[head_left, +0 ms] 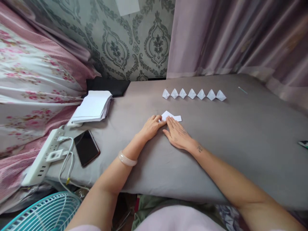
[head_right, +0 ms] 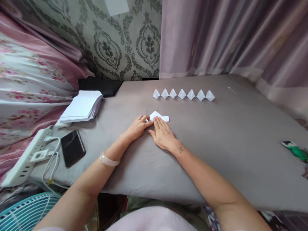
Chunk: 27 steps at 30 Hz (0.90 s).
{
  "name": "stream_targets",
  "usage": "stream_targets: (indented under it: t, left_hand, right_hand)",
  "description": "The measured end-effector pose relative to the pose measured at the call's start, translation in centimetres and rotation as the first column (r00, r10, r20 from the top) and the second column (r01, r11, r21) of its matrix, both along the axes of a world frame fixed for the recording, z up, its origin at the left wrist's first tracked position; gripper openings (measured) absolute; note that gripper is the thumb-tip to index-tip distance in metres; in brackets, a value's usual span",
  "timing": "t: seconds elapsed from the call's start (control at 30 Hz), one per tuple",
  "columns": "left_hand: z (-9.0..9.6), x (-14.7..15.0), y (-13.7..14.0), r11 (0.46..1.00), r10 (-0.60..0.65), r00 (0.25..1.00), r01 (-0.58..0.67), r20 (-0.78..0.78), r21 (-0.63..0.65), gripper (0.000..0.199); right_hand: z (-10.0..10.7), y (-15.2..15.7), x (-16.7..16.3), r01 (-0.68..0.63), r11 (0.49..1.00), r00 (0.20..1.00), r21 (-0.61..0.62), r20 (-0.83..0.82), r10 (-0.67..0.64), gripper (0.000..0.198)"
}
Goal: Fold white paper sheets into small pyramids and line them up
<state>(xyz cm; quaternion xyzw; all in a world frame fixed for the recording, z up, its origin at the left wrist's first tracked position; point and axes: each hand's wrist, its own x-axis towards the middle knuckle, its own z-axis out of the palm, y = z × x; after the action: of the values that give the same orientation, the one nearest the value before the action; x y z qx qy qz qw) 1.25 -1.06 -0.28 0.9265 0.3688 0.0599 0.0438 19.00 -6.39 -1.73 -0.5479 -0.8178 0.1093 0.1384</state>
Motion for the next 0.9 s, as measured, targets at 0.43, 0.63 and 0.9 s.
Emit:
stream_targets:
  t: [0.43,0.63,0.9]
  left_hand:
    - [0.4,-2.0,-3.0,0.978,0.204,0.979,-0.204,-0.027,-0.032,0.051]
    - [0.1,-2.3,-3.2,0.964,0.263,0.965,-0.262,0.010,-0.039,0.049]
    - [0.5,-2.2,-3.6,0.964,0.265,0.963,-0.264,0.055,-0.033,0.044]
  right_hand:
    - [-0.1,0.2,-0.1,-0.010,0.998,0.997,0.057,0.083,0.005,0.069]
    - [-0.4,0.3,0.2,0.057,0.996,0.997,0.065,0.055,-0.061,0.071]
    - [0.5,0.4,2.2,0.157,0.987,0.978,0.017,0.135,-0.158,0.068]
